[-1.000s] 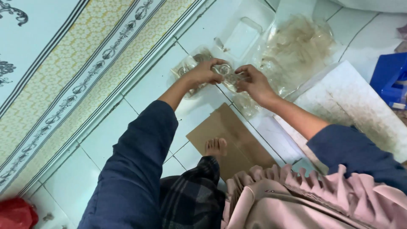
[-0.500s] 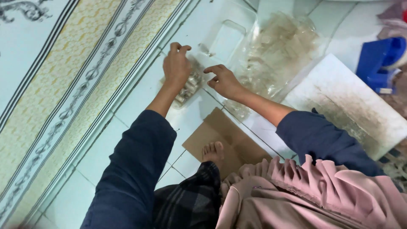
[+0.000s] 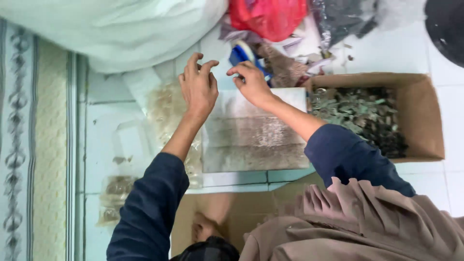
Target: The person wipes their hands with a cloth, then picks up small metal discs from a cardboard box and arranges them onto a white template board, occasionally placing them into plastic bags.
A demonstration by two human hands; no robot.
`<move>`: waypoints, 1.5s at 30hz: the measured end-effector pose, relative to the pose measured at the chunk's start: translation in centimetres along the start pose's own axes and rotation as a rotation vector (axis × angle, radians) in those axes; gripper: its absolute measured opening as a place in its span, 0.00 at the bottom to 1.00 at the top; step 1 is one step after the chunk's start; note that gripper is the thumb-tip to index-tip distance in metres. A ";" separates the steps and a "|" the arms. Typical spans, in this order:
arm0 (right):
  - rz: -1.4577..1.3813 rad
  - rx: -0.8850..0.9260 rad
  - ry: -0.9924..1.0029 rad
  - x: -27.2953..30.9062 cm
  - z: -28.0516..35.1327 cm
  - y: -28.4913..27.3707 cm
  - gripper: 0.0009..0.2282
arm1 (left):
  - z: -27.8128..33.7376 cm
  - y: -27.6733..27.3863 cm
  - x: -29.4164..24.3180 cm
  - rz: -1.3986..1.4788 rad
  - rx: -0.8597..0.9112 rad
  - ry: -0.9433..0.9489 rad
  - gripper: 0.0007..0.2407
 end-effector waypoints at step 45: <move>-0.468 0.282 0.595 5.9 11.7 -14.2 0.38 | 5.4 18.9 -22.0 1.851 -0.122 -1.103 0.29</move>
Point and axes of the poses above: each hand's wrist, its own z-axis away from the middle knuckle, its own y-axis out of the palm, x = y × z, the point moved 9 cm from there along -z, towards the middle knuckle, and after that the axes turned 13 degrees about y, right-handed, at the moved point
